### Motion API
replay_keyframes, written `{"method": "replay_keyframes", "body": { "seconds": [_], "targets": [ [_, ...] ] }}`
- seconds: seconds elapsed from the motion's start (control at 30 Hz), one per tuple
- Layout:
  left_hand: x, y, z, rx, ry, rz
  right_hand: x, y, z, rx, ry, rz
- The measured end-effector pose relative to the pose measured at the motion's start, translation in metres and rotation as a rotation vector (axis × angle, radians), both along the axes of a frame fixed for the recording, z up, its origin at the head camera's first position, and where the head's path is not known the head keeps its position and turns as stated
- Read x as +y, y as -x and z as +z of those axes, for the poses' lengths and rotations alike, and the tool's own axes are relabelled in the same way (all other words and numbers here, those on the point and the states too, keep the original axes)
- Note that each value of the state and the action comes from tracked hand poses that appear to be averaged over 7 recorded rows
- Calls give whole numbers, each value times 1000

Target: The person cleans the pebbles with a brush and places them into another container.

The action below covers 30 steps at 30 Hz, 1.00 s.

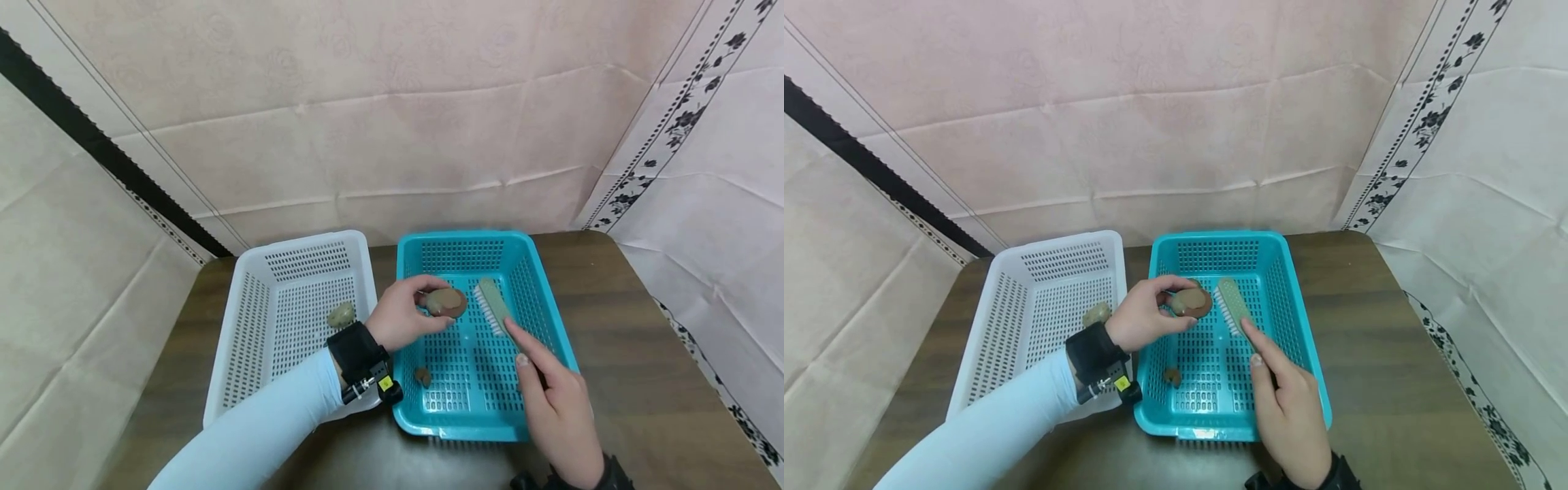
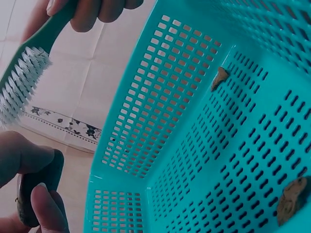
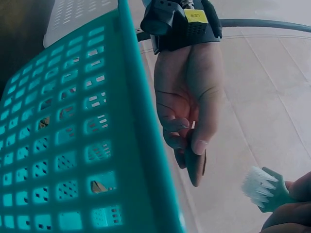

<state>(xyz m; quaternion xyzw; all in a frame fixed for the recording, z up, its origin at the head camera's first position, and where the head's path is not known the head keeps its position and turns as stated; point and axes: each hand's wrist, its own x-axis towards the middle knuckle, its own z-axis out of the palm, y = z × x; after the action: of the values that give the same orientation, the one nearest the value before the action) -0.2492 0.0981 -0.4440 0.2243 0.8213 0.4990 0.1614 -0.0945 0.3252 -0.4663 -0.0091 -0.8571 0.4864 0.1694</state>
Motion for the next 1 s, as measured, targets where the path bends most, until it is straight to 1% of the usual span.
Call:
{"method": "replay_keyframes", "body": {
  "seconds": [0.1, 0.23, 0.37, 0.47, 0.57, 0.67, 0.8, 0.87, 1.0],
  "targets": [
    [-3, -3, -2, 7, -21, 7, -2, -1, 2, 6, -13, 4],
    [-4, -7, 0, -15, -70, 2, -5, -2, 6, -8, -46, 3],
    [-4, -8, 2, -41, -128, 2, -9, 0, 11, -42, -64, 5],
    [-8, -11, -2, -71, -151, 24, -12, 3, 10, -77, -58, 18],
    [-11, -13, -6, -95, -155, 53, -15, 4, 8, -102, -40, 30],
    [-11, -14, -8, -102, -165, 59, -15, 4, 7, -99, -36, 26],
    [-8, -14, -8, -121, -202, 54, -15, 2, 7, -89, -39, 11],
    [-6, -15, -6, -149, -226, 57, -15, 1, 9, -105, -32, 7],
    [-3, -17, -6, -226, -291, 66, -14, -2, 11, -147, -19, 0]
  ]
}}
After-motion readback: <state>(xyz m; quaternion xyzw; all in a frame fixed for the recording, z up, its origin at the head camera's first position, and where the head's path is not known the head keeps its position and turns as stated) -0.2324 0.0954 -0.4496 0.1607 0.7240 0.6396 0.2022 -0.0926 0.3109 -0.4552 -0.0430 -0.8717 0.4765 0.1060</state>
